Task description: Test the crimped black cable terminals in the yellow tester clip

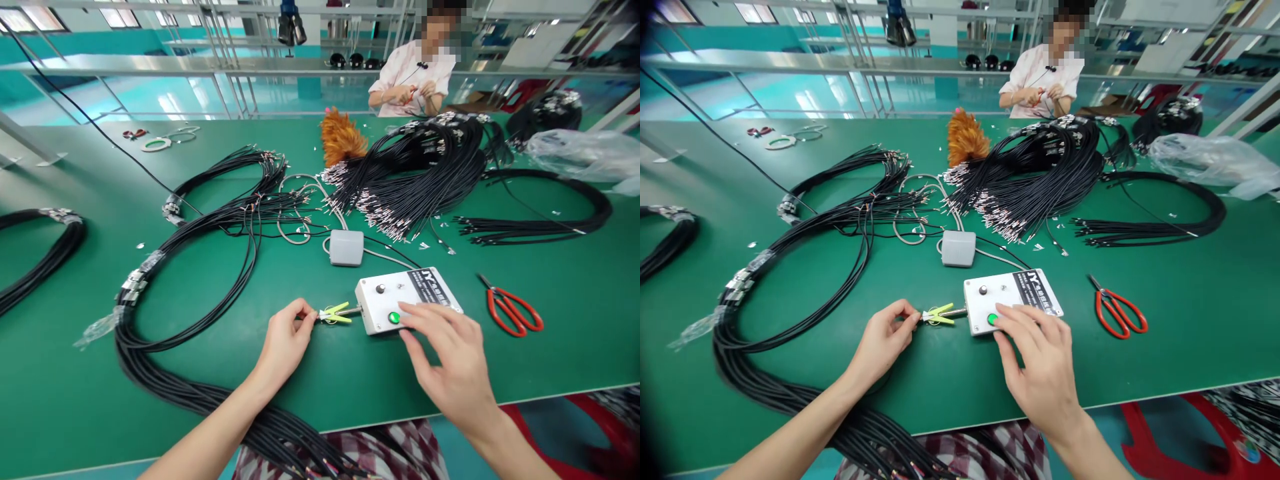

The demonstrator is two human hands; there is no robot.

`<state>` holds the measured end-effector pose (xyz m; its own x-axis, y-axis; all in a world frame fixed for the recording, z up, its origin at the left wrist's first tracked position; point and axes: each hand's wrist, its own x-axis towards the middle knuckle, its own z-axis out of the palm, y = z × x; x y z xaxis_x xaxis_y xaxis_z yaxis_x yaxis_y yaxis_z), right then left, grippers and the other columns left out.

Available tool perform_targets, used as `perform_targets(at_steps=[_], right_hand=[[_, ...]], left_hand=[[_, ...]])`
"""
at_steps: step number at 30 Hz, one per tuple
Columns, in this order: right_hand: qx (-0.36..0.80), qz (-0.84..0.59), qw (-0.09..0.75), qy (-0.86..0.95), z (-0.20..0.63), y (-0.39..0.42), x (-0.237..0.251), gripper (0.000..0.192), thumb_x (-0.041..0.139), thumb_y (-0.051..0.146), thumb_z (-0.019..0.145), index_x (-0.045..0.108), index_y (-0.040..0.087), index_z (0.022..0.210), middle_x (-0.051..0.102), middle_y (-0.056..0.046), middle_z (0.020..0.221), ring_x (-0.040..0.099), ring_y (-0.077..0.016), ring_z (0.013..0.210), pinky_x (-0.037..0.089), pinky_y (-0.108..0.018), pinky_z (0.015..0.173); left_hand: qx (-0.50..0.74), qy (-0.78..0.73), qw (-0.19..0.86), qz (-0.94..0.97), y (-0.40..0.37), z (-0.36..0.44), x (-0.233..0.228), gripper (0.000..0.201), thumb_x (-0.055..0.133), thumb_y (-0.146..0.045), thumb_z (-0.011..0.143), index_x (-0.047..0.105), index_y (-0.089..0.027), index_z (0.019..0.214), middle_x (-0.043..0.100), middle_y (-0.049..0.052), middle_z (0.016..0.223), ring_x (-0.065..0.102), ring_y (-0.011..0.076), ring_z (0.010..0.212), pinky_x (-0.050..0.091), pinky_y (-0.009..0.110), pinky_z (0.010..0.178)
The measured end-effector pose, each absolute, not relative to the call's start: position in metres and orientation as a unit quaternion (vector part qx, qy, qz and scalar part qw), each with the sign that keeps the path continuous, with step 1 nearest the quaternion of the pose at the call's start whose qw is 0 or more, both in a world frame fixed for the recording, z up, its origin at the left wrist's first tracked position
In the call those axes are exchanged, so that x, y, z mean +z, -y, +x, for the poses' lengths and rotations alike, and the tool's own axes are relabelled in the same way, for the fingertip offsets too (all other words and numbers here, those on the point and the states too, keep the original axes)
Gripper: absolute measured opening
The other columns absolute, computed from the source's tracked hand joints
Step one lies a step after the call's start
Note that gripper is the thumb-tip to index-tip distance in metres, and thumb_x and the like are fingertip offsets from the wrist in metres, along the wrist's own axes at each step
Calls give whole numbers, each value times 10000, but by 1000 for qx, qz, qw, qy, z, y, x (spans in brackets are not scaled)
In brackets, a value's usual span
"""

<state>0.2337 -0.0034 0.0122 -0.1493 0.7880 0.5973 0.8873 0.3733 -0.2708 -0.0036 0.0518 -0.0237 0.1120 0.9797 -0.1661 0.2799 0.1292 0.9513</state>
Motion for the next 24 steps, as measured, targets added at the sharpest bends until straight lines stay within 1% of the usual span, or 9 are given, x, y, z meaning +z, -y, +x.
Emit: perform_targets(at_steps=[4,8,11,14,17,19,21,23,24], right_hand=[[-61,-548,332,765,236,18,-4,96,576,145,921,624,218,961,738,-34,1166,602,-257,1128,367,-438,951],[-107,-550,330,760,235,15,-14,102,618,129,896,609,230,913,759,3,1112,624,-258,1111,338,-481,1013],[-119,-537,331,767,239,13,-18,125,629,123,882,605,232,937,760,-8,1110,611,-263,1115,348,-491,1020],[-98,-523,345,773,239,17,-19,179,618,110,874,601,221,1013,749,-55,1133,552,-281,1202,359,-504,1024],[-67,-505,358,783,235,27,-21,221,607,99,871,600,219,1057,730,-75,1172,537,-267,1235,355,-496,1043],[-39,-499,357,789,232,34,-23,223,596,103,875,606,226,1061,717,-70,1200,558,-253,1222,362,-481,1044],[-11,-493,361,792,228,40,-26,220,584,100,878,613,225,1056,711,-70,1209,585,-240,1195,398,-452,1016],[13,-479,370,796,223,43,-30,227,573,83,876,616,217,1054,716,-73,1193,610,-226,1161,443,-421,975],[23,-472,373,798,220,44,-31,233,567,74,876,616,214,1055,718,-74,1183,618,-221,1147,460,-411,958]], left_hand=[[349,-564,499,557,-53,-6,-22,202,535,-335,833,504,-197,689,369,-87,528,324,78,423,222,173,389],[347,-574,493,554,-50,-10,-22,200,556,-340,821,512,-195,690,410,-78,536,357,76,420,237,171,387],[359,-585,484,543,-44,-13,-22,218,562,-358,813,498,-197,680,399,-91,494,363,71,382,250,171,373],[380,-593,469,533,-52,-28,-11,232,574,-375,804,512,-187,683,451,-78,455,419,82,360,339,192,385],[435,-611,411,518,-89,-67,21,226,576,-366,810,517,-170,715,546,-36,548,536,101,492,445,217,508],[475,-631,350,504,-121,-98,50,256,473,-385,890,458,-183,734,439,-77,517,444,70,467,393,194,511],[495,-628,304,518,-138,-118,72,310,278,-361,979,457,-179,802,333,-98,521,356,57,464,337,179,531],[489,-606,283,560,-129,-117,78,345,205,-343,996,484,-179,875,370,-90,556,376,73,494,351,196,556],[471,-588,287,592,-113,-108,73,270,307,-352,977,507,-187,903,449,-75,601,438,90,545,387,215,582]])
